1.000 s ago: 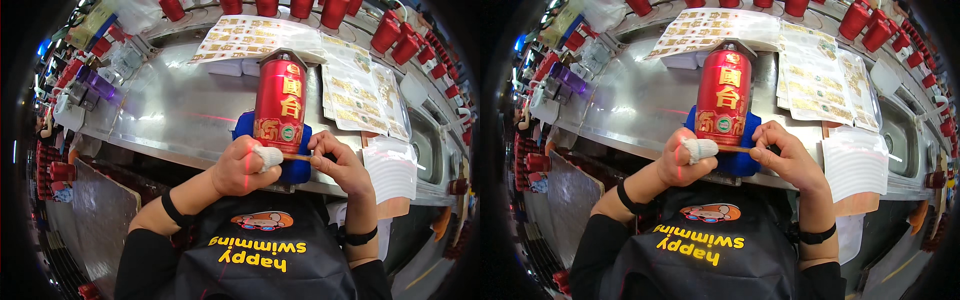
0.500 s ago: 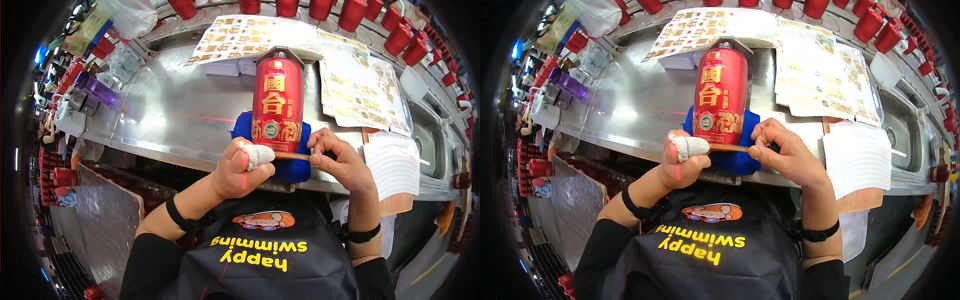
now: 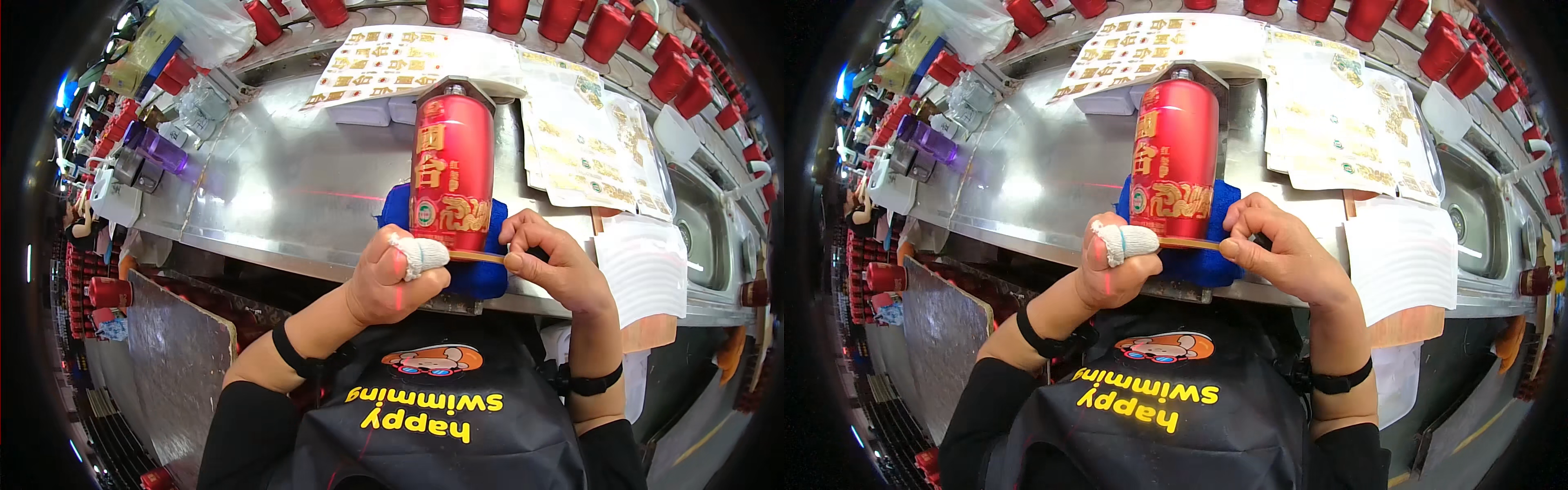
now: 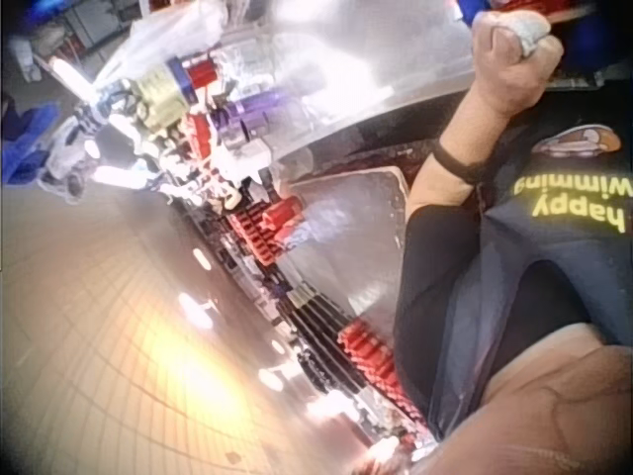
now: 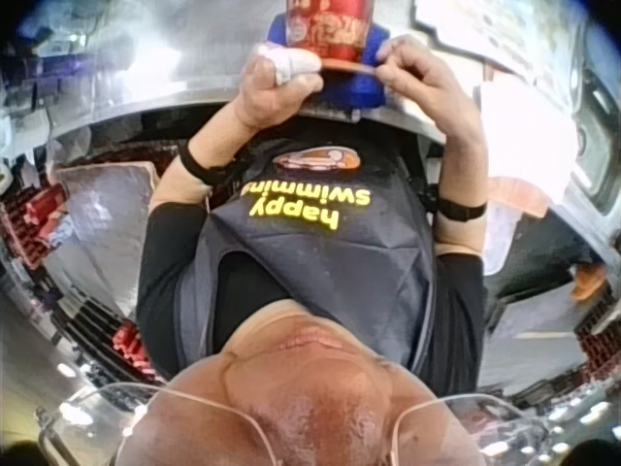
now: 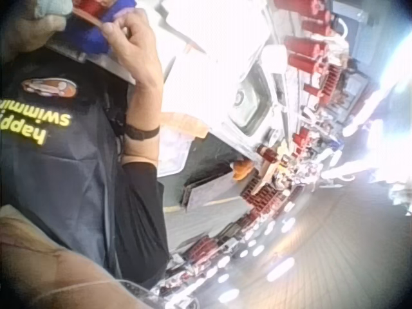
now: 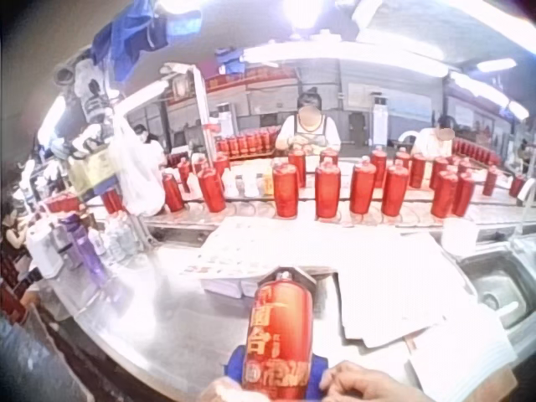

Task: Applying adhesive decorative labels onto red metal containers at a production line station.

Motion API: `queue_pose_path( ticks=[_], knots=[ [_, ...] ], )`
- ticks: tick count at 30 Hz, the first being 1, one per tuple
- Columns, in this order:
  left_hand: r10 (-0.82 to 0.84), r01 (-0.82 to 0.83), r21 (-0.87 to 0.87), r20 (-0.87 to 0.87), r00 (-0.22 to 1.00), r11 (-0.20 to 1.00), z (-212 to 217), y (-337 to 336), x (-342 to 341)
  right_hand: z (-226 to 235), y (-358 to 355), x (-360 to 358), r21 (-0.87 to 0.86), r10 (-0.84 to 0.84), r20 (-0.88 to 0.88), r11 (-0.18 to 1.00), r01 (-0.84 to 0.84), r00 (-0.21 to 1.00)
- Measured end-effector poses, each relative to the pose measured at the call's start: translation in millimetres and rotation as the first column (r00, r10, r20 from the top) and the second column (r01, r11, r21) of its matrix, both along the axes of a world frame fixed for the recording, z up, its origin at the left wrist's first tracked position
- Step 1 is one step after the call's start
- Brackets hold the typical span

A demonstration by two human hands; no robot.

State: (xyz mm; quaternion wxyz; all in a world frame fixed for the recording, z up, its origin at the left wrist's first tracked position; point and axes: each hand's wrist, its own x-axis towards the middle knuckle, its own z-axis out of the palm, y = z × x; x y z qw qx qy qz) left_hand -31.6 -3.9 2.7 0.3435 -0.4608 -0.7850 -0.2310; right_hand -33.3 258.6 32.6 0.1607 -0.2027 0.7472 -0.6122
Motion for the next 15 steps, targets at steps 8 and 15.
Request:
queue_pose_path(
  ticks=[8,15],
  knots=[
    [0.015,-0.03,0.112,0.133,0.991,0.993,-2.6,-1.5,3.6,25.5,-5.1,5.9,0.01,0.054,-0.113,0.999,-0.053,0.992],
    [-0.027,0.026,0.061,0.014,1.0,0.998,-3.3,-3.2,2.1,12.8,4.0,5.9,0.012,0.022,-0.052,1.0,-0.022,0.998]
  ],
)
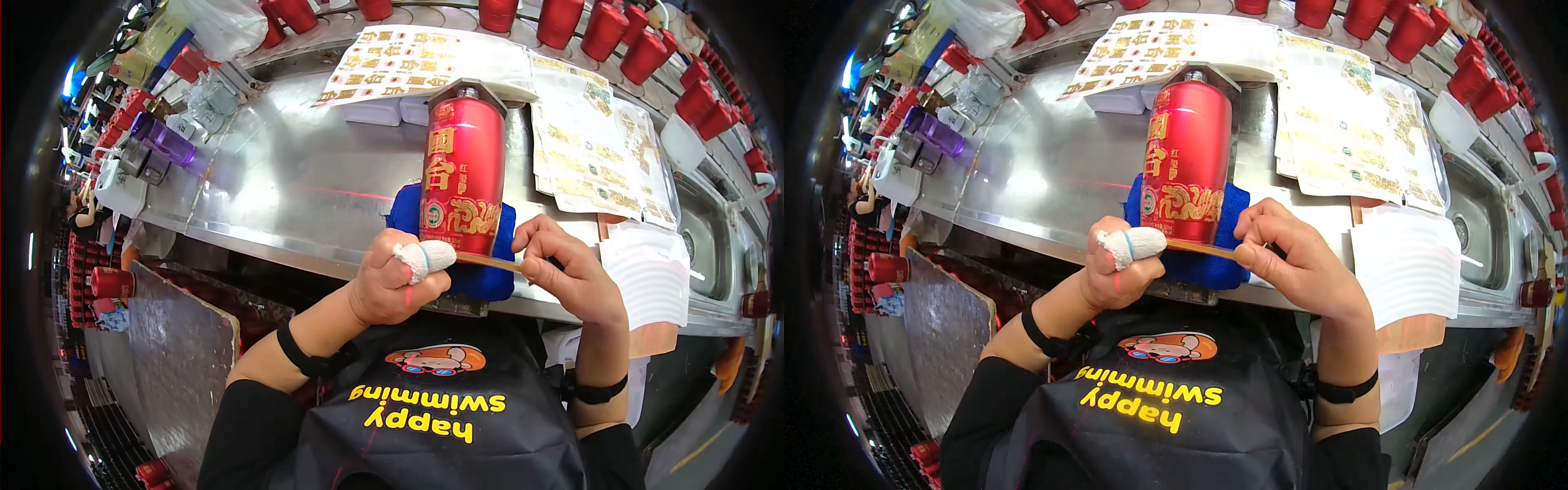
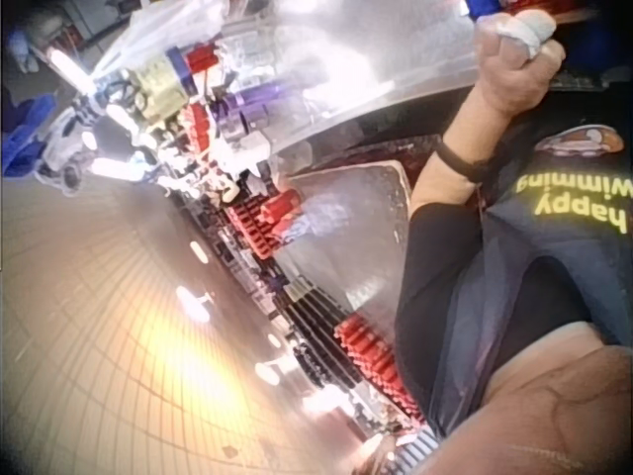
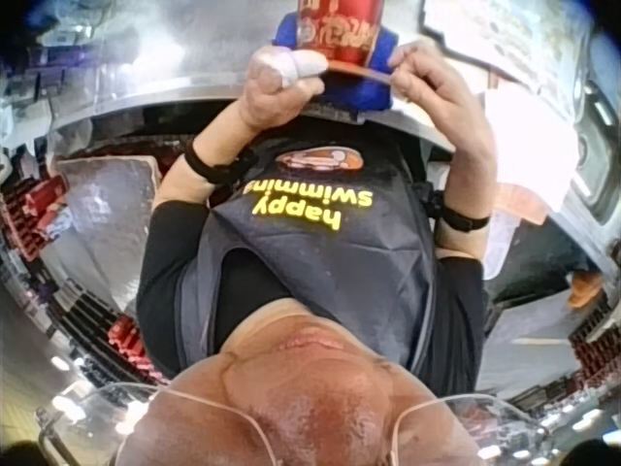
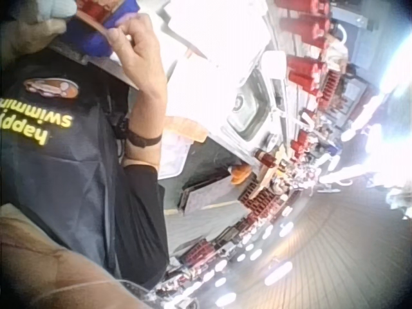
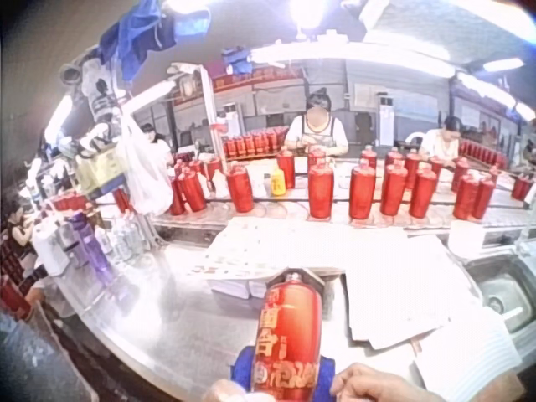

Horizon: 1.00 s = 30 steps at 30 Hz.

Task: Applying adhesive decorative labels onto red metal containers at a production line station.

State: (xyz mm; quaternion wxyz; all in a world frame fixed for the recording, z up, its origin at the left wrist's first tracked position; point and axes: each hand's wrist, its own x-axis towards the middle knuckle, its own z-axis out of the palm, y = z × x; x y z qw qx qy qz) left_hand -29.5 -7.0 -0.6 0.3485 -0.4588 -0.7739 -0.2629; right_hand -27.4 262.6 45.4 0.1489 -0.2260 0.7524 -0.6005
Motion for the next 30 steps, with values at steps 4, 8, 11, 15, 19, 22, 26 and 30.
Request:
queue_pose_path(
  ticks=[4,8,11,15,19,22,26,30],
  knots=[
    [-0.079,0.076,-0.048,-0.072,0.994,0.996,7.8,2.2,-7.6,-8.8,-3.7,-2.6,-0.038,-0.023,0.138,0.999,0.029,0.99],
    [-0.12,0.105,-0.094,-0.171,0.978,0.99,12.7,8.9,-14.5,-14.5,-3.4,-3.5,-0.089,-0.031,0.216,0.995,0.051,0.976],
    [-0.101,0.063,-0.183,-0.204,0.974,0.981,18.8,11.3,-14.1,-15.7,-1.4,-3.7,-0.086,-0.001,0.159,0.996,0.015,0.987],
    [-0.098,0.049,-0.221,-0.216,0.971,0.974,19.7,11.6,-12.5,-15.8,-2.9,-3.6,-0.072,-0.006,0.129,0.997,0.016,0.992],
    [-0.072,0.051,-0.136,-0.159,0.985,0.989,11.9,8.4,-9.1,-19.7,-2.8,-4.8,-0.06,-0.004,0.082,0.998,0.009,0.997],
    [-0.113,0.075,-0.225,-0.162,0.98,0.971,21.5,10.4,-11.3,-18.1,-2.9,-5.6,-0.061,0.007,0.092,0.998,-0.001,0.996],
    [-0.148,0.097,-0.273,-0.17,0.974,0.957,23.8,17.4,-14.0,-18.5,-2.8,-4.9,-0.052,-0.001,0.086,0.999,0.006,0.996],
    [-0.157,0.151,-0.087,-0.067,0.985,0.985,12.3,7.4,-12.3,-15.3,-5.2,-5.1,-0.03,-0.002,0.049,1.0,0.003,0.999]
  ],
)
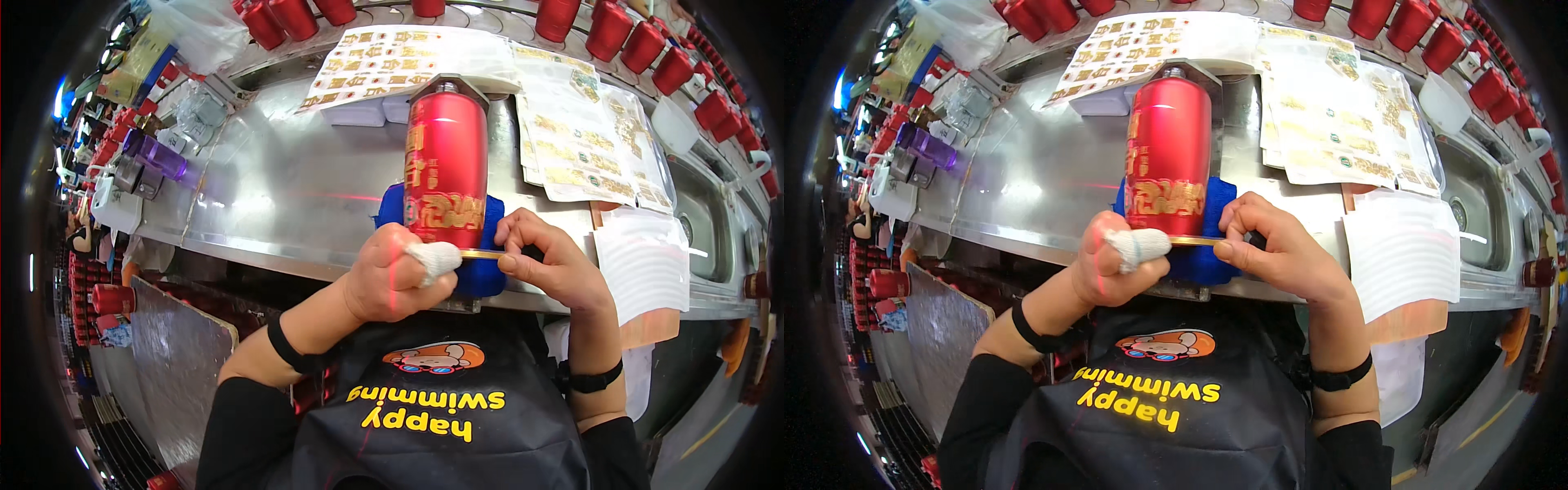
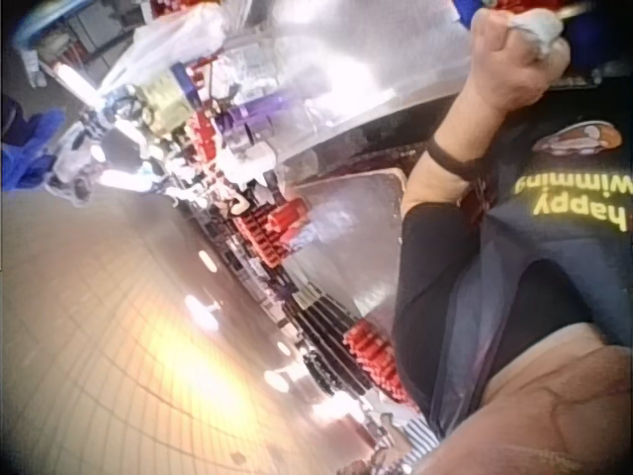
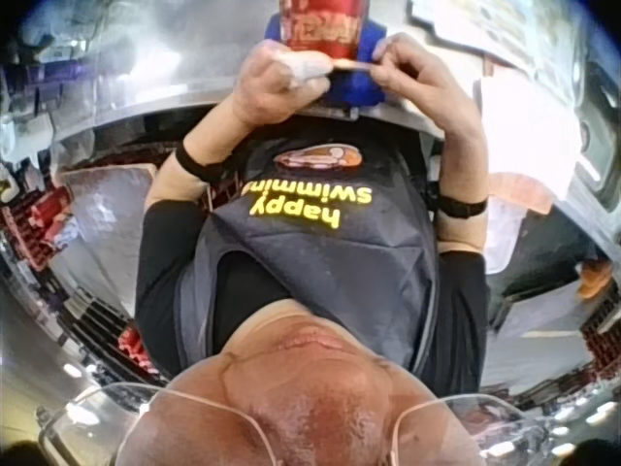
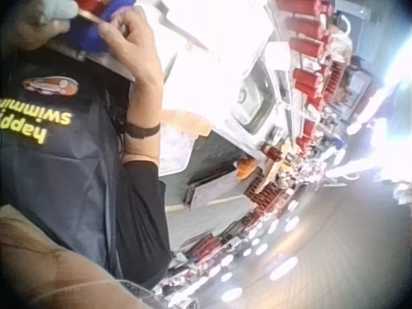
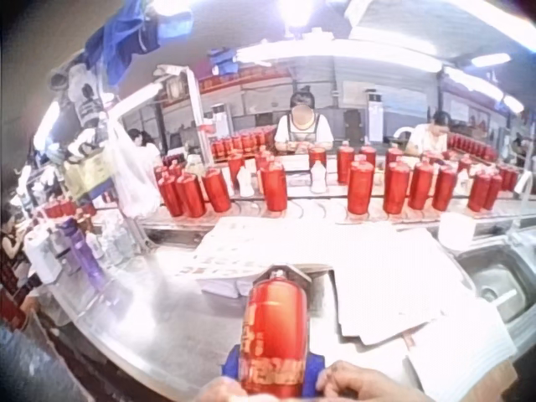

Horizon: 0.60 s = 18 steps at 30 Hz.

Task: Applying adhesive decorative labels onto red metal containers at a production line station.

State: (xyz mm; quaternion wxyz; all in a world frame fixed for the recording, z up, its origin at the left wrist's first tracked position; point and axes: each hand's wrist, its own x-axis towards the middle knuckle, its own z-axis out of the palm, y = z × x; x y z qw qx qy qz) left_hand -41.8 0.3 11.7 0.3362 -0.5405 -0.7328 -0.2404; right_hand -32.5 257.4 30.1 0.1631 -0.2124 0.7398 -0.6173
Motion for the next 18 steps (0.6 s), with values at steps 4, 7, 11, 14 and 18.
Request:
queue_pose_path(
  ticks=[4,7,11,14,18],
  knots=[
    [0.13,-0.13,0.092,0.005,0.991,0.987,-9.2,-0.2,9.2,-0.4,-0.5,-0.1,-0.008,0.002,0.018,1.0,-0.002,1.0],
    [0.028,-0.028,0.001,0.015,0.999,1.0,-1.0,1.8,2.6,-2.0,0.3,-0.2,-0.027,0.0,0.017,1.0,0.0,1.0],
    [-0.023,0.017,-0.113,-0.054,0.998,0.993,9.6,7.8,-2.4,-0.6,0.9,1.4,0.001,-0.005,0.024,1.0,0.005,1.0],
    [0.002,-0.002,-0.043,-0.002,1.0,0.999,0.2,2.6,0.0,0.6,1.1,1.7,-0.009,-0.009,0.015,1.0,0.01,1.0],
    [0.12,-0.123,0.061,0.057,0.991,0.99,-4.8,-0.3,9.8,0.8,-1.2,0.4,-0.012,0.001,0.0,1.0,-0.001,1.0]
  ],
)
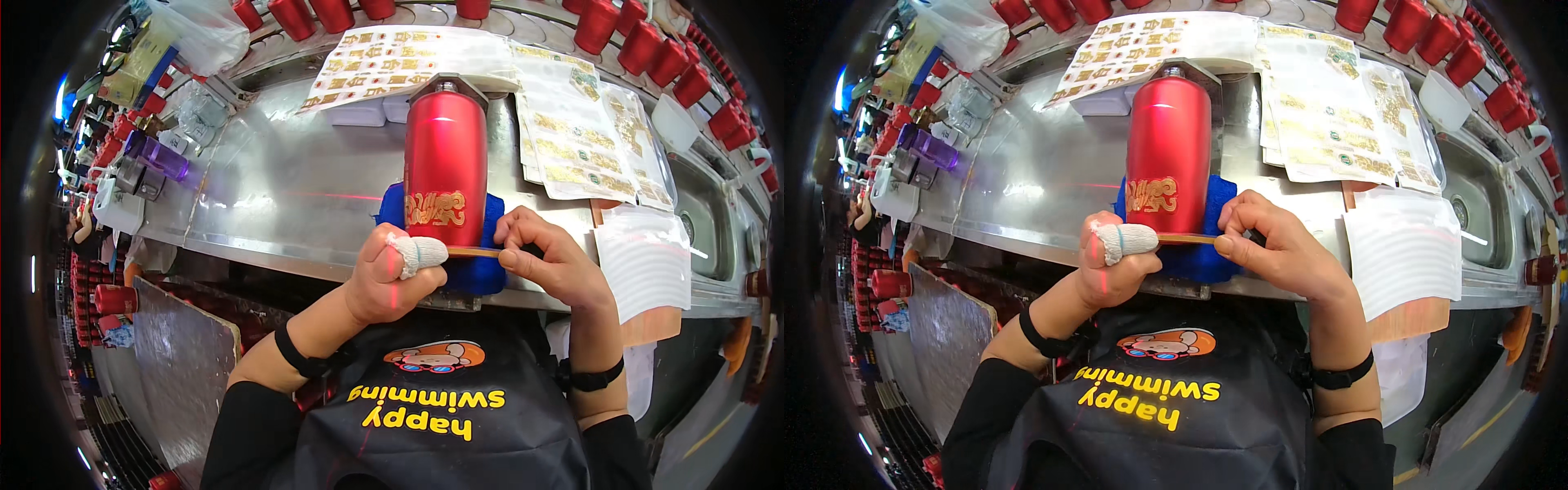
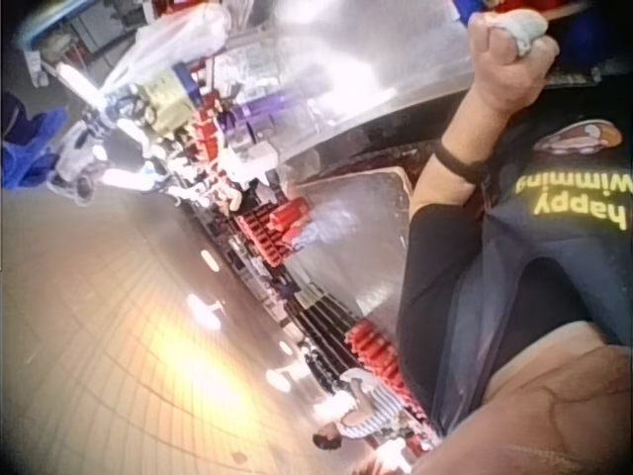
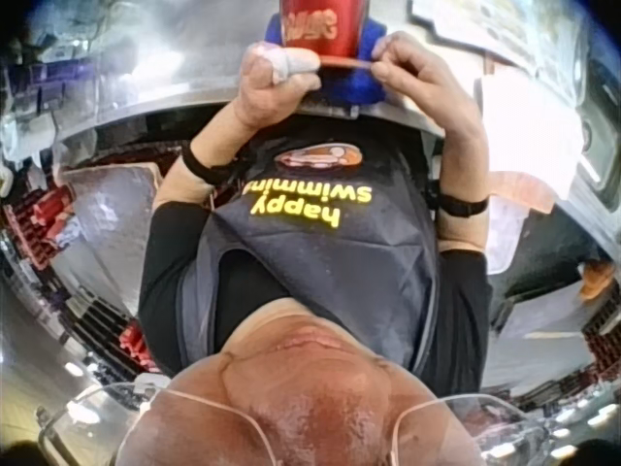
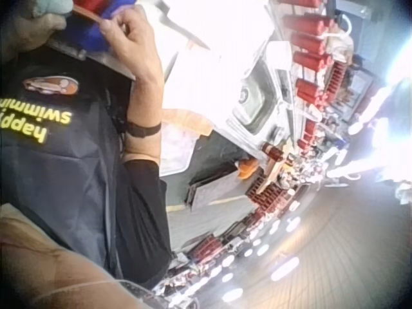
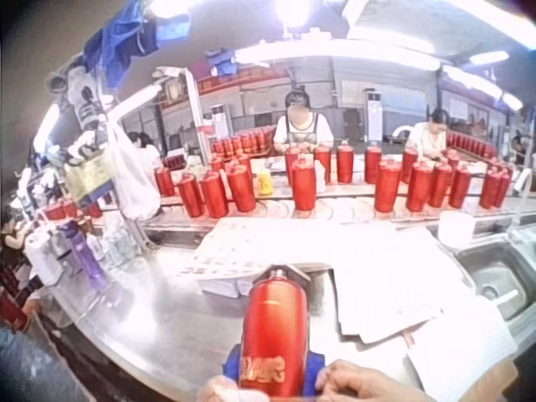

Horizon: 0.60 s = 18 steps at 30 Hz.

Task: Applying adhesive decorative labels onto red metal containers at a production line station.

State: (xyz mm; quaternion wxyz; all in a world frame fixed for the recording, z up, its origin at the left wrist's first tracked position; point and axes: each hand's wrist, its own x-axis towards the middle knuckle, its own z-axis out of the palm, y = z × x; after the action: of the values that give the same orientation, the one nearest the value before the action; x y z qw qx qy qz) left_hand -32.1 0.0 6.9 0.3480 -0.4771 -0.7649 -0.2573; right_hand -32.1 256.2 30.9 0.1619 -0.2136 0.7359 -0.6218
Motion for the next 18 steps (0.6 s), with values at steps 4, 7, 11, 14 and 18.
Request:
queue_pose_path(
  ticks=[4,7,11,14,18],
  knots=[
    [-0.065,0.063,-0.068,-0.021,0.998,0.996,4.8,-0.5,-7.0,-3.2,3.2,-0.6,0.013,0.0,0.011,1.0,-0.001,1.0],
    [-0.067,0.06,-0.11,-0.06,0.996,0.992,16.2,5.3,-8.9,-4.2,3.3,-0.7,0.015,0.007,0.022,1.0,-0.007,1.0],
    [-0.12,0.111,-0.218,-0.03,0.992,0.97,19.6,5.7,-8.6,-2.5,3.8,1.1,0.024,-0.008,0.03,1.0,0.007,1.0],
    [-0.096,0.094,-0.043,-0.041,0.995,0.995,9.1,4.3,-9.9,9.4,1.2,4.4,0.027,-0.007,-0.023,1.0,0.008,1.0],
    [-0.025,0.024,-0.014,-0.078,0.997,1.0,-0.4,-1.2,-7.8,21.9,3.6,7.8,0.04,0.0,-0.014,0.999,0.0,1.0]
  ],
)
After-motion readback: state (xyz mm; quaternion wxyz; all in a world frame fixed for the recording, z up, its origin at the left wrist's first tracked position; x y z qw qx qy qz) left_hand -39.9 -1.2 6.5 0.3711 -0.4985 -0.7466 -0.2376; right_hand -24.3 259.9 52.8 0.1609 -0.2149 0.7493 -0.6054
